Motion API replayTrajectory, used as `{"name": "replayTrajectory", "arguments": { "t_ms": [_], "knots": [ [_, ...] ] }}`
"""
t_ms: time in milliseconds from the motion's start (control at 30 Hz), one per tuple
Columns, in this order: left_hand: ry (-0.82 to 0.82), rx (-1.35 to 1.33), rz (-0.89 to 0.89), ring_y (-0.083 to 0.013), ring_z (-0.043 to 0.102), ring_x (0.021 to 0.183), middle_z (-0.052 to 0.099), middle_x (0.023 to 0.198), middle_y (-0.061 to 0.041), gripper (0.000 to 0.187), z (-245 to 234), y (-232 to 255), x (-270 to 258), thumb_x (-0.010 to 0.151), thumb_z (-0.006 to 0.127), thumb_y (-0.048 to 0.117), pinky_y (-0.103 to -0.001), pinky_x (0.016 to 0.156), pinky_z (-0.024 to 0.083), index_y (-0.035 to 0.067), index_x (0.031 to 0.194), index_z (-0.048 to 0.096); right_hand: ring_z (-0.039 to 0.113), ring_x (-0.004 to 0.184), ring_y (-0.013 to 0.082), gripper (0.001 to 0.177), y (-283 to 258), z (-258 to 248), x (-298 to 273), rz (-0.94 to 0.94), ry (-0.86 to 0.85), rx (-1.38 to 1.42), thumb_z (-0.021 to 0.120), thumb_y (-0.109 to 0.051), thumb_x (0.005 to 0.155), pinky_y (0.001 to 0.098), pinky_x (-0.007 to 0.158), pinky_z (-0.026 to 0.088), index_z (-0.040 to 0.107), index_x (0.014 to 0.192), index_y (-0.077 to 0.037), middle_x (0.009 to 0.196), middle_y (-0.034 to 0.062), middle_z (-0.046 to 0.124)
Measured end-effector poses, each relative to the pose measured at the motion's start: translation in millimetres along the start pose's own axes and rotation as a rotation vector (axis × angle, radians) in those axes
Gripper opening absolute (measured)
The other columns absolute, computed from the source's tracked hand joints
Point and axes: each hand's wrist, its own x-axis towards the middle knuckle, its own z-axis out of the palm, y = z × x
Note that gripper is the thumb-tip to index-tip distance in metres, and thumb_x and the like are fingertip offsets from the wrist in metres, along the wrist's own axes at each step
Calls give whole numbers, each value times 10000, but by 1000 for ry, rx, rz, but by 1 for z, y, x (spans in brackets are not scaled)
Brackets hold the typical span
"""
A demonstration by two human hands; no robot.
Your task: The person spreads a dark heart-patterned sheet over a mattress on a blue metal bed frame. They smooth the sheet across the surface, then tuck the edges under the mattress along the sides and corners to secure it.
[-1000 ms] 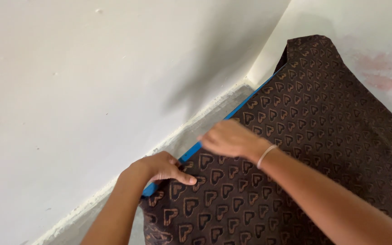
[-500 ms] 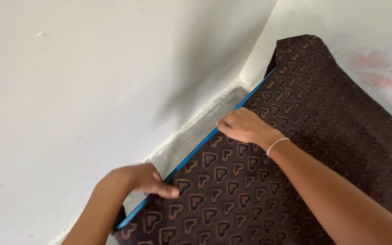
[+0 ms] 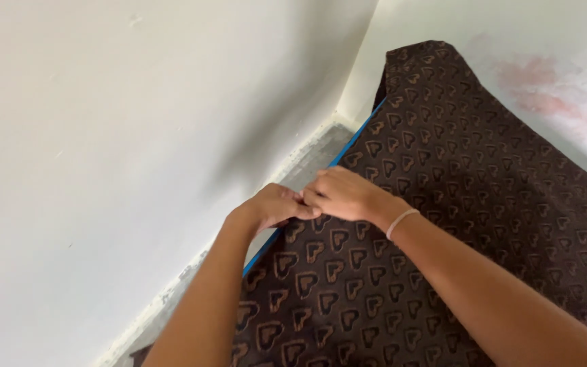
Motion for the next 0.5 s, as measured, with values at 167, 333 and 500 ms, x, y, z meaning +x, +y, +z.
{"name": "replayTrajectory", "arguments": {
  "t_ms": [167, 333, 500],
  "knots": [
    [-34, -127, -30, -339, 700, 1082, 751, 1158, -168, 760, -6, 17, -13, 651, 885, 269, -450, 984, 531, 117, 1353, 637, 595, 863, 227, 347, 34, 7, -4, -85, 90, 72, 459, -245, 1014, 417, 931, 463, 693, 837, -61, 789, 101, 644],
    [-206, -72, -59, -194, 627, 1194, 695, 1257, -32, 702, -24, 21, -7, 697, 865, 319, -367, 1039, 495, 142, 1338, 644, 622, 887, 199, 320, 72, -7, -5, -186, 177, -11, 455, -261, 1039, 482, 1019, 339, 711, 995, -74, 910, 81, 700],
    [-283, -56, -69, -224, 674, 1188, 721, 1240, -84, 565, -31, 36, 16, 856, 717, 419, -347, 1049, 529, 97, 1319, 670, 630, 945, 192, 284, 102, -22, 10, -146, 243, -180, 506, -288, 988, 553, 1090, 225, 716, 934, -104, 914, 43, 699]
  ]
}}
